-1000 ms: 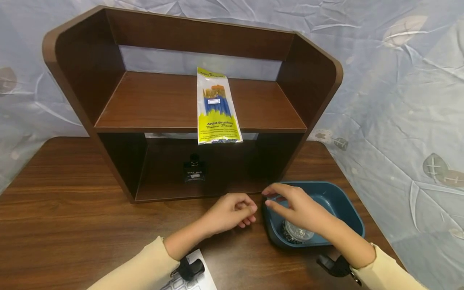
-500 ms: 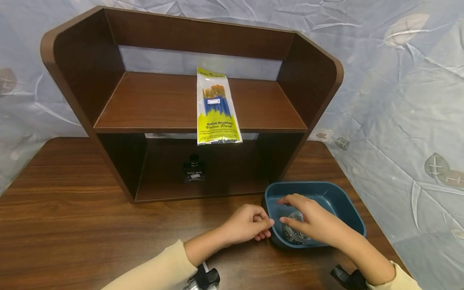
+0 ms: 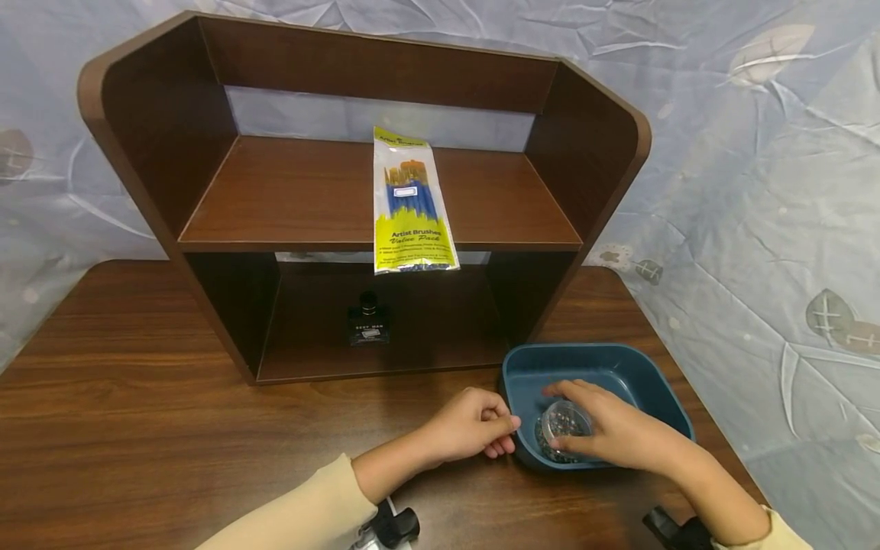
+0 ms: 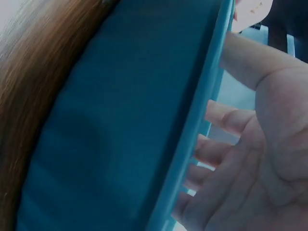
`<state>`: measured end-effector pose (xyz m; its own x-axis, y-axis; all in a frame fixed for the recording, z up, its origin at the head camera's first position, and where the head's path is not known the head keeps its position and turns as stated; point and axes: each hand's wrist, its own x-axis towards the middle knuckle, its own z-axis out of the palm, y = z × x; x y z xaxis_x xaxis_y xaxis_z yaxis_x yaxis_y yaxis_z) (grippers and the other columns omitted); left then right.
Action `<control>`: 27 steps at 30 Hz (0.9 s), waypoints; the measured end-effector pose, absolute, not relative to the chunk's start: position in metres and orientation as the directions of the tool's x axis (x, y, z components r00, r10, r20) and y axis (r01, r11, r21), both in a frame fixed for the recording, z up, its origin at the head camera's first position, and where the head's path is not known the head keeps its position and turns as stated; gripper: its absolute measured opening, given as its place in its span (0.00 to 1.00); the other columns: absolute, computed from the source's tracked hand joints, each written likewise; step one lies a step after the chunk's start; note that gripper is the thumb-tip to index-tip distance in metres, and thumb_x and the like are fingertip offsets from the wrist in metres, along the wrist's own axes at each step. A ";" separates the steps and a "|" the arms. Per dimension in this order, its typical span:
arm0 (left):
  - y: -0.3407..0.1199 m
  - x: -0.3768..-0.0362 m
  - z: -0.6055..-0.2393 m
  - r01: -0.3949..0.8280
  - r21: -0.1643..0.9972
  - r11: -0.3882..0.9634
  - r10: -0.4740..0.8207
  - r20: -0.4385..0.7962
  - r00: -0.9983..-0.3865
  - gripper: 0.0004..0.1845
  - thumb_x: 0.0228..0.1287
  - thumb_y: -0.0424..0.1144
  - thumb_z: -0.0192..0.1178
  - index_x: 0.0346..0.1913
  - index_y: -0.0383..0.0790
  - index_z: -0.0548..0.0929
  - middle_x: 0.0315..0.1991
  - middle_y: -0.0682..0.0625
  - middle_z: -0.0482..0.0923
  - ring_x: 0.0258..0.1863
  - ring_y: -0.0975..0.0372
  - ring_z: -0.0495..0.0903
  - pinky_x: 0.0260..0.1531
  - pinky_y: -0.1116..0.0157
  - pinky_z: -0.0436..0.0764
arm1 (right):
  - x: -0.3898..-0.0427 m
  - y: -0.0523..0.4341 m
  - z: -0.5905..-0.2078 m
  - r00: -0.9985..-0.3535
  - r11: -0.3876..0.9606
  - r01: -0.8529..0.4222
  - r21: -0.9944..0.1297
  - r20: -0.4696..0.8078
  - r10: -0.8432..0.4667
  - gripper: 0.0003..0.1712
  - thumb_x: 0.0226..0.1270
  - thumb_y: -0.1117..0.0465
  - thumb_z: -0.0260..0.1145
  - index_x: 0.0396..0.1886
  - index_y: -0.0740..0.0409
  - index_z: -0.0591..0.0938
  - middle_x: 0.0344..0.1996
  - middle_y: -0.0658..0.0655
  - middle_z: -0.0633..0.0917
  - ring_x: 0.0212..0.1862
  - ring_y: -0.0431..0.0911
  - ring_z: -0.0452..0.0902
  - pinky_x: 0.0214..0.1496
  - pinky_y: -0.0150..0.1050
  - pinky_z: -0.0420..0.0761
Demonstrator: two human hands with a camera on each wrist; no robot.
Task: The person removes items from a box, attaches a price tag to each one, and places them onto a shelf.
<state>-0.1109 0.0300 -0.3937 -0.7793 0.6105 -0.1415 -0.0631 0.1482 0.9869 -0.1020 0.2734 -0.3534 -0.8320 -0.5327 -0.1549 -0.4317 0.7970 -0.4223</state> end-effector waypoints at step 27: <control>0.029 -0.110 -0.395 -0.101 0.988 0.115 0.623 -0.151 -0.767 0.13 0.68 0.36 0.58 0.34 0.25 0.80 0.28 0.30 0.84 0.20 0.63 0.80 0.24 0.63 0.85 | -0.111 0.302 -0.369 -0.785 0.695 -0.314 -0.646 -0.234 -0.573 0.33 0.57 0.45 0.72 0.59 0.48 0.70 0.50 0.53 0.81 0.47 0.41 0.78 0.45 0.31 0.79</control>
<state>-0.1099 0.0291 -0.3952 -0.7672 0.6234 -0.1509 -0.1008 0.1151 0.9882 -0.1108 0.3025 -0.3691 -0.7852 -0.5731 -0.2344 -0.3144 0.6951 -0.6465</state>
